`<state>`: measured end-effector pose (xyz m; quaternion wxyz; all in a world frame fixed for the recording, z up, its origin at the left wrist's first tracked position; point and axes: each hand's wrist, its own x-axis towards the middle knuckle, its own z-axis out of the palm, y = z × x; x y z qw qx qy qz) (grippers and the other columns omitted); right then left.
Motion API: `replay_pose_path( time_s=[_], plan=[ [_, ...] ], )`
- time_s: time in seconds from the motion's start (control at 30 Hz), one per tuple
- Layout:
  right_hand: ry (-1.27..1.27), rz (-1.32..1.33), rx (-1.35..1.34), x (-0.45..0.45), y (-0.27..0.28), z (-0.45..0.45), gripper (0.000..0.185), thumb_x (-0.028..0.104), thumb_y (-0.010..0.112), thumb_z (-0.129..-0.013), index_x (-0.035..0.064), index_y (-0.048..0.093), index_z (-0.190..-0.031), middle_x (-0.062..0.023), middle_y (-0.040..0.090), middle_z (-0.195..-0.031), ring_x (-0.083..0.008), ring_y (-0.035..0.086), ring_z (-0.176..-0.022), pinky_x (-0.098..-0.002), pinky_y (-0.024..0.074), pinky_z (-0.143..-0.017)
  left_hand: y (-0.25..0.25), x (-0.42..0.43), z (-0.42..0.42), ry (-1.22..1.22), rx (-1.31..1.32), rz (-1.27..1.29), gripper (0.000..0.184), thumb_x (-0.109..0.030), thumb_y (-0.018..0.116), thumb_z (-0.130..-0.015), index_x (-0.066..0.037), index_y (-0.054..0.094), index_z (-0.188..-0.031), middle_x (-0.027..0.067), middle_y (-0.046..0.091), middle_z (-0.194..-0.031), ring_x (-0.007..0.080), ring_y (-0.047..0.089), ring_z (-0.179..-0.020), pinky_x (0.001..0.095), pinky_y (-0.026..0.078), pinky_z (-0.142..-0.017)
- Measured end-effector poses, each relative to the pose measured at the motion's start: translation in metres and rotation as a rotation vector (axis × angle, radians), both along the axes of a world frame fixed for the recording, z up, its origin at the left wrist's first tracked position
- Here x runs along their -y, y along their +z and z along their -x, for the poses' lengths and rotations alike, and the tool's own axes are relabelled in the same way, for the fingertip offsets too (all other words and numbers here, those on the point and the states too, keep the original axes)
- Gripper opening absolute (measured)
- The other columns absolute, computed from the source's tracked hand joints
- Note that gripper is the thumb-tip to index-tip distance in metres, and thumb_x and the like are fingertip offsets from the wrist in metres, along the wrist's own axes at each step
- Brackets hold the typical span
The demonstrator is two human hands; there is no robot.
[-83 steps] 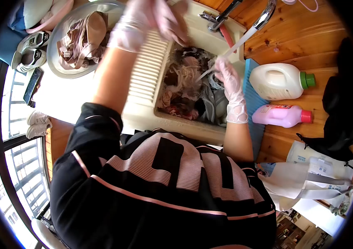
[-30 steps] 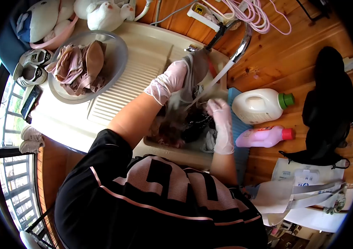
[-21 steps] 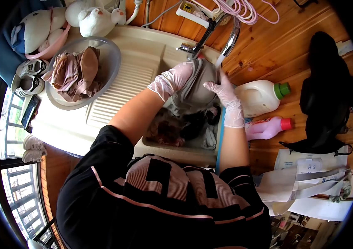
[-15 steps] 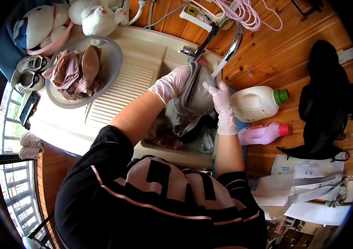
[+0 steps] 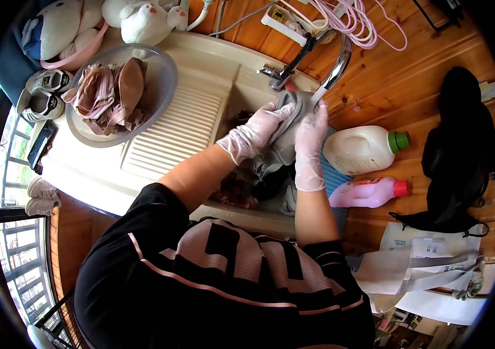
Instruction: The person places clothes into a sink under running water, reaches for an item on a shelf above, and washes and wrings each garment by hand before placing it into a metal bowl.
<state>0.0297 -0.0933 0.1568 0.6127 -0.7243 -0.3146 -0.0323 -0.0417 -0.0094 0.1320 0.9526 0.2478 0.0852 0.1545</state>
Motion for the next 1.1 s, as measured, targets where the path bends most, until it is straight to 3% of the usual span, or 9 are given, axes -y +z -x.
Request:
replay_pose_path(
  time_s=[0.27,0.33,0.4,0.5,0.77,0.9,1.0,1.03,1.1],
  plan=[
    [-0.008,0.077,0.25,0.0,-0.024,0.013,0.058,0.022,0.059,-0.084,-0.001,0.033,-0.13,-0.0217,0.05,-0.118,-0.03,0.05,-0.108,-0.0369,0.0388,-0.094,-0.013,0.004,-0.033,0.023,-0.02,0.039,0.059,-0.052,0.04,-0.092,0.003,0.052,-0.109,0.0128,0.063,-0.092,0.0223,0.059,-0.079,0.0323,0.047,-0.073],
    [-0.033,0.09,0.221,-0.001,-0.023,0.01,0.049,0.023,0.058,-0.086,0.0006,0.04,-0.126,-0.02,0.054,-0.112,-0.0301,0.054,-0.103,-0.0369,0.0414,-0.09,-0.029,0.003,-0.043,0.168,-0.188,-0.541,0.058,-0.051,0.04,-0.093,0.004,0.058,-0.102,0.0152,0.064,-0.087,0.0263,0.059,-0.078,0.0335,0.046,-0.074],
    [-0.004,0.108,0.165,-0.002,-0.009,0.017,0.039,0.023,0.055,-0.087,0.002,0.049,-0.119,-0.0175,0.059,-0.105,-0.0302,0.057,-0.097,-0.0368,0.0442,-0.086,-0.033,0.003,-0.045,0.125,-0.329,-0.424,0.057,-0.049,0.04,-0.093,0.004,0.06,-0.097,0.0167,0.064,-0.086,0.0287,0.06,-0.079,0.0343,0.046,-0.075],
    [0.079,0.1,0.148,-0.002,-0.011,0.007,0.027,0.025,0.05,-0.091,0.0025,0.057,-0.103,-0.0086,0.061,-0.099,-0.0206,0.057,-0.091,-0.0337,0.0454,-0.081,-0.061,0.0,-0.054,0.268,-0.307,-0.824,0.037,-0.031,0.046,-0.094,0.004,0.06,-0.097,0.0102,0.064,-0.08,0.0137,0.058,-0.076,0.0292,0.046,-0.069],
    [0.263,-0.129,-0.74,0.003,0.003,-0.007,0.046,0.04,0.055,-0.089,0.0088,0.049,-0.124,-0.0037,0.056,-0.111,-0.0178,0.051,-0.098,-0.0312,0.0426,-0.085,0.01,0.001,-0.016,0.287,-0.646,-1.192,0.04,-0.037,0.048,-0.088,0.0,0.061,-0.095,0.0251,0.062,-0.087,0.0428,0.059,-0.085,0.0452,0.047,-0.077],
    [0.297,-0.092,-0.739,0.003,0.001,-0.003,0.04,0.021,0.067,-0.083,0.0054,0.051,-0.116,-0.0033,0.056,-0.104,-0.017,0.053,-0.092,-0.0332,0.0458,-0.08,0.014,-0.012,-0.018,0.059,-0.37,-1.407,0.034,-0.026,0.056,-0.085,0.0,0.057,-0.108,0.0213,0.062,-0.092,0.0292,0.062,-0.086,0.0372,0.047,-0.076],
    [0.148,-0.201,-0.9,0.003,0.0,-0.013,0.026,0.014,0.068,-0.08,0.0076,0.057,-0.103,-0.0013,0.057,-0.096,-0.0164,0.056,-0.084,-0.032,0.0475,-0.074,-0.008,-0.01,-0.021,0.154,-0.109,-1.32,0.037,-0.019,0.058,-0.084,-0.001,0.052,-0.116,0.0135,0.062,-0.098,0.0222,0.059,-0.089,0.0343,0.046,-0.078],
    [0.059,-0.323,-0.797,-0.001,-0.01,-0.018,0.016,0.009,0.067,-0.078,0.0095,0.06,-0.092,0.0,0.058,-0.09,-0.0149,0.056,-0.078,-0.0298,0.0477,-0.071,-0.01,-0.004,-0.017,0.033,0.044,-0.731,0.041,-0.014,0.059,-0.085,-0.002,0.049,-0.122,0.0084,0.059,-0.108,0.0189,0.055,-0.097,0.0302,0.043,-0.084],
    [0.027,-0.325,-0.642,0.007,-0.014,-0.035,0.019,0.007,0.067,-0.078,0.0096,0.059,-0.095,-0.0012,0.058,-0.092,-0.0153,0.056,-0.08,-0.0317,0.0483,-0.072,-0.005,-0.009,0.001,0.043,-0.14,-0.466,0.05,-0.024,0.061,-0.086,-0.004,0.045,-0.129,0.0088,0.058,-0.114,0.0172,0.051,-0.105,0.027,0.04,-0.091]
  ],
)
